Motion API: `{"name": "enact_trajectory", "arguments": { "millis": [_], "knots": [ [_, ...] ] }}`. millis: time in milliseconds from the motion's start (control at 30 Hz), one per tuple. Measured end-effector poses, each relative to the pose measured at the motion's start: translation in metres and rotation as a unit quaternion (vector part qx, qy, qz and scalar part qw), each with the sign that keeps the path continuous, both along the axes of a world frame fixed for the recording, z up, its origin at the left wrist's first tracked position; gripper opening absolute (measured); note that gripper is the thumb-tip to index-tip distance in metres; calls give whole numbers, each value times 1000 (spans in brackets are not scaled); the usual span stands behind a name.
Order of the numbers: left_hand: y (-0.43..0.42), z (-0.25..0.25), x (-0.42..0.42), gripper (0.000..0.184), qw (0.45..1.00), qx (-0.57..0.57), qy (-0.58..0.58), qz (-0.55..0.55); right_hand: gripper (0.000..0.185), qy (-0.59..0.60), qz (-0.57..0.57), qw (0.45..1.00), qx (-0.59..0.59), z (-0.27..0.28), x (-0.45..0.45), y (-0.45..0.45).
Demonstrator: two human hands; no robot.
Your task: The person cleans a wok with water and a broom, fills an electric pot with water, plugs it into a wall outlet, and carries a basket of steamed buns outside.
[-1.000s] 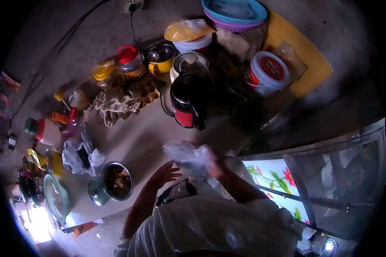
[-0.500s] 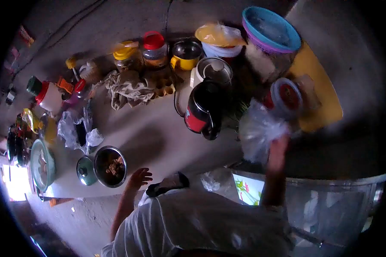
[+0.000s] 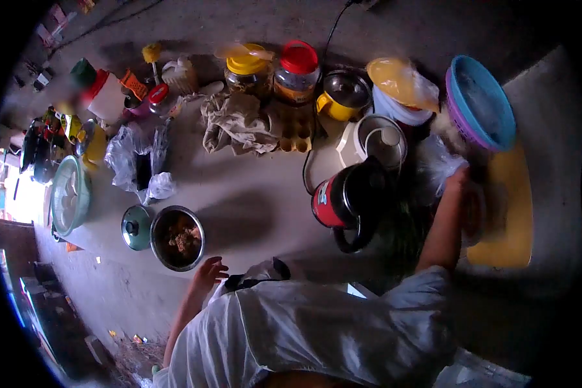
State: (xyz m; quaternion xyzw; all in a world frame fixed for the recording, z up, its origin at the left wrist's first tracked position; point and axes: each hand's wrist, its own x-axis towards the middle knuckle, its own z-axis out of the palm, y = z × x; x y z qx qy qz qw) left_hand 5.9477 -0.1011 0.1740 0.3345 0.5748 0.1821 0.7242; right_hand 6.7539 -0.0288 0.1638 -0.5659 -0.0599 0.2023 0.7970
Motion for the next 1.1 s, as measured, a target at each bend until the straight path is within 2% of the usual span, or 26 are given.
{"name": "enact_trajectory", "arguments": {
  "millis": [33,67,133,200,233,267,300,367,400,433,500,567,633,667,700,767,833,900,933,1000,1100],
  "knots": [
    [3,1,5,36,1000,-6,25,1,32,-54,-67,994,-72,-9,7,5],
    [4,-2,6,36,1000,-7,24,5,32,-56,-63,994,-73,-22,19,11],
    [8,-11,5,36,999,-24,30,-5,29,-104,-74,975,-179,-52,45,15],
    [18,0,15,37,998,-33,43,-12,30,-117,-75,969,-204,-54,39,17],
    [21,0,18,37,998,-22,55,-21,31,-147,-64,948,-275,-55,38,15],
    [24,-1,20,36,997,-13,67,-33,32,-187,-45,910,-368,-55,38,13],
    [28,-3,23,35,997,-26,64,-18,33,-246,-1,829,-503,-47,35,10],
    [32,-9,26,34,998,-34,53,-19,35,-361,102,583,-721,-32,31,3],
    [34,-11,28,33,998,-38,42,-15,36,-397,136,498,-759,-24,24,2],
    [34,-13,30,33,998,-37,39,-15,37,-420,145,465,-766,-18,15,1],
    [32,-14,32,33,999,-52,-12,-8,39,-449,119,474,-748,12,-36,0],
    [29,-15,34,33,999,-27,12,-27,42,-478,95,482,-728,18,-23,0],
    [24,-19,32,32,998,-4,38,-47,74,-401,326,348,-783,25,33,9],
    [23,-25,27,32,999,-25,-2,-19,70,-478,317,364,-734,43,27,16],
    [23,-29,23,32,998,-46,-42,8,65,-551,306,377,-679,86,-5,26],
    [28,-32,23,31,999,-40,-17,-2,68,-593,276,478,-586,179,-120,54],
    [33,-26,28,31,999,-36,10,-11,62,-589,361,560,-457,228,-180,81],
    [37,-12,39,31,998,17,48,-40,50,-625,373,612,-310,224,-211,96],
    [36,-11,40,31,998,17,48,-40,50,-625,373,612,-310,224,-230,98],
    [34,-10,38,32,998,40,30,-44,31,-486,475,610,-408,225,-269,93],
    [26,-15,28,31,995,45,71,-53,16,-609,356,597,-381,186,-281,70]
  ]
}}
